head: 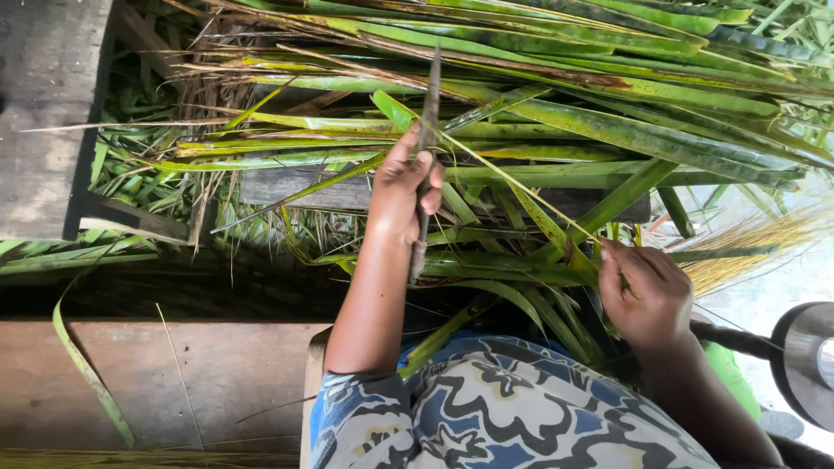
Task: Stripping the midrib from palm leaves using a knife to collect sticks
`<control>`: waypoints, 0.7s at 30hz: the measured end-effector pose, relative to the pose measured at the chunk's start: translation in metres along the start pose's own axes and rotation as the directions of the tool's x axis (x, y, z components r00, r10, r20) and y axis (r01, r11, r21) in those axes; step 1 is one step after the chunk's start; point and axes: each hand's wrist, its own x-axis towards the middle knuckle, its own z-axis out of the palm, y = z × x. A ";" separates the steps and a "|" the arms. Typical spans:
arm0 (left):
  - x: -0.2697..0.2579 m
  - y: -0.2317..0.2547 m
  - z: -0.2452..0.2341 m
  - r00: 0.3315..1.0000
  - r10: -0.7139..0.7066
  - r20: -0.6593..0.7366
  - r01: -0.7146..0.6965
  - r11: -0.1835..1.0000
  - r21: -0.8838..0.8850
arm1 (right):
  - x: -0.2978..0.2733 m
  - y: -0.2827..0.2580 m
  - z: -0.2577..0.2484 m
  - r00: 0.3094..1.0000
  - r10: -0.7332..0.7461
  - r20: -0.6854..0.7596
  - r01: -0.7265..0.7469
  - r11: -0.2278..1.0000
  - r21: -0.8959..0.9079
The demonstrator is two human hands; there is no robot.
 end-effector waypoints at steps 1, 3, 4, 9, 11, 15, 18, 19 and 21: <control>0.002 -0.002 0.000 1.000 -0.002 0.000 0.002 1.000 0.001 | 0.001 0.000 0.000 1.000 0.002 0.000 -0.002 1.000 0.000; 0.005 -0.008 0.000 0.992 0.077 -0.102 -0.068 0.993 0.093 | 0.002 -0.001 0.000 1.000 0.012 0.016 -0.012 1.000 0.004; 0.000 -0.003 0.007 0.992 0.073 -0.103 -0.064 0.994 0.093 | 0.001 0.001 0.003 1.000 0.016 0.017 -0.016 1.000 0.004; -0.021 -0.016 0.036 0.988 -0.101 0.116 0.076 0.977 0.201 | 0.021 -0.006 0.016 0.954 0.292 0.069 -0.300 0.921 0.248; -0.034 -0.040 0.043 0.966 -0.145 0.215 0.110 0.980 0.166 | 0.021 -0.007 0.025 0.922 0.371 0.107 -0.384 0.846 0.370; -0.048 -0.069 0.051 0.887 -0.241 0.394 0.196 0.969 0.153 | 0.029 -0.004 0.033 0.760 0.556 0.336 -0.630 0.506 0.589; -0.046 -0.092 0.039 0.880 -0.229 0.416 0.195 0.973 0.122 | 0.031 -0.011 0.033 0.695 0.566 0.444 -0.667 0.275 0.692; -0.046 -0.089 0.039 0.880 -0.231 0.416 0.198 0.973 0.122 | 0.030 -0.009 0.035 0.693 0.568 0.444 -0.668 0.274 0.692; -0.045 -0.082 0.039 0.878 -0.224 0.424 0.189 0.974 0.122 | 0.026 -0.005 0.037 0.647 0.573 0.503 -0.655 0.080 0.752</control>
